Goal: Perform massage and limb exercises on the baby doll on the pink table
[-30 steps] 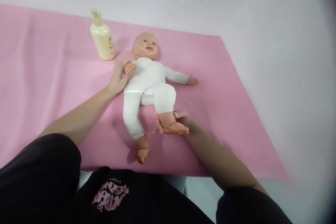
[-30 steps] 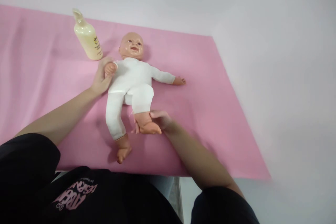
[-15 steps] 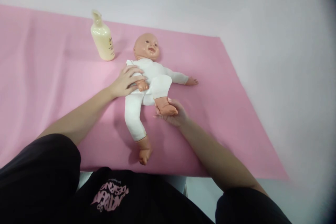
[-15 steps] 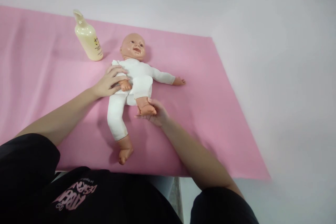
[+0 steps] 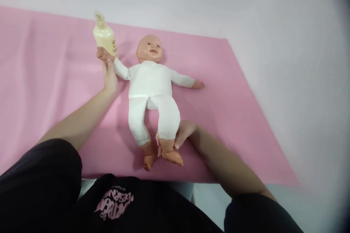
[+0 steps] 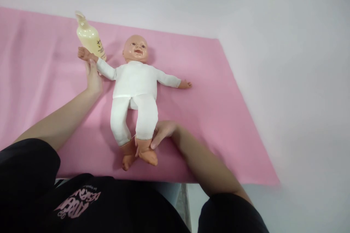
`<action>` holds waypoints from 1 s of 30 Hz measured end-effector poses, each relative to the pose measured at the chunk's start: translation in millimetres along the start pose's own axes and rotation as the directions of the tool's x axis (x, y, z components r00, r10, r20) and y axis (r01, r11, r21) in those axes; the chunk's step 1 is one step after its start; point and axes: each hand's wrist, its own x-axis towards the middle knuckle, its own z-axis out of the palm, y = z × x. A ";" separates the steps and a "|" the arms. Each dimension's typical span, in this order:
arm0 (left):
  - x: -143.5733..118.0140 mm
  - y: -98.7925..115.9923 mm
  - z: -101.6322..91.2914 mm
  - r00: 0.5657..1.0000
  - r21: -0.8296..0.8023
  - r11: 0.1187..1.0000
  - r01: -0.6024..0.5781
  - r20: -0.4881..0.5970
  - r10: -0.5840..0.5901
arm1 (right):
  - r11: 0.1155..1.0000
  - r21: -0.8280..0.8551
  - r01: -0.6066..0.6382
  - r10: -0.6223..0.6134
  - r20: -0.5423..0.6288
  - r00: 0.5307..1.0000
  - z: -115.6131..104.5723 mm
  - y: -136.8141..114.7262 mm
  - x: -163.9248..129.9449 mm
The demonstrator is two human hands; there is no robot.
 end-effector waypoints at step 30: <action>-36.0 79.8 30.6 0.709 0.265 0.829 -0.493 0.674 0.206 | 0.798 0.128 0.590 -0.298 -0.767 0.569 -23.6 10.5 -17.7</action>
